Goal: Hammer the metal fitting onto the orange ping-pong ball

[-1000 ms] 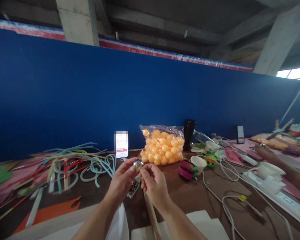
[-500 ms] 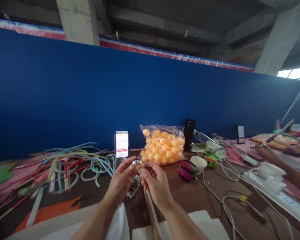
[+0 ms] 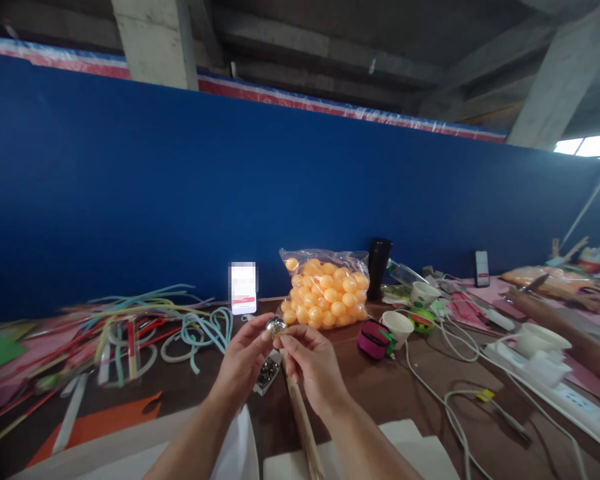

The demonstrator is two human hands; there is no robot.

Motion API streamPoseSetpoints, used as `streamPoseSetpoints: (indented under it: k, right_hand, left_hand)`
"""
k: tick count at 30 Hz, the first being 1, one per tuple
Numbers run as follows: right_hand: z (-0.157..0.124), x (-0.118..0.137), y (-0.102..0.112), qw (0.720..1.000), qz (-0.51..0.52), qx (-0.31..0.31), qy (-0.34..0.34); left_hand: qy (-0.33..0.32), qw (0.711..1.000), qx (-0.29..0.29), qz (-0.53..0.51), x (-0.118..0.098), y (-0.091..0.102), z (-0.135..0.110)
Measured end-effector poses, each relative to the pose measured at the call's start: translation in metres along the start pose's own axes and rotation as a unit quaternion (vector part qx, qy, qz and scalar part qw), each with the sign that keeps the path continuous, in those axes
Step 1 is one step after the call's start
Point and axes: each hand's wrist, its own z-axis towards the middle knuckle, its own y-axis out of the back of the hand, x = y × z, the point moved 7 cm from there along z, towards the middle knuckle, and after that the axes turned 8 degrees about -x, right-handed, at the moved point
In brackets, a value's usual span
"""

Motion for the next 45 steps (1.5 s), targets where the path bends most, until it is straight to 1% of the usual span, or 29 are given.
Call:
streamPoseSetpoints:
  k: [5, 11, 21, 28, 34, 45]
  right_hand:
    - [0.0006, -0.0044, 0.0010, 0.999, 0.031, 0.008, -0.031]
    - [0.0037, -0.0073, 0.0011, 0.998, 0.048, 0.010, -0.040]
    - [0.0010, -0.0045, -0.0009, 0.999, 0.045, 0.009, -0.020]
    - [0.0024, -0.0071, 0.0027, 0.999, 0.031, 0.006, -0.002]
    - [0.0023, -0.0073, 0.0035, 1.000, 0.007, 0.007, 0.005]
    - [-0.0013, -0.0013, 0.0005, 0.998, -0.049, -0.003, 0.031]
  left_hand:
    - [-0.008, 1.000, 0.003, 0.012, -0.0001, -0.0002, 0.0017]
    - [-0.012, 1.000, 0.001, 0.019, 0.0005, 0.0014, 0.0008]
    - [-0.003, 1.000, -0.002, 0.000, -0.0002, -0.0002, -0.0006]
    - [-0.005, 1.000, 0.003, -0.001, -0.0009, -0.0011, -0.0015]
    - [-0.006, 1.000, 0.006, -0.002, -0.0011, -0.0013, -0.0010]
    - [-0.011, 1.000, -0.005, 0.010, -0.0020, 0.0000, -0.0006]
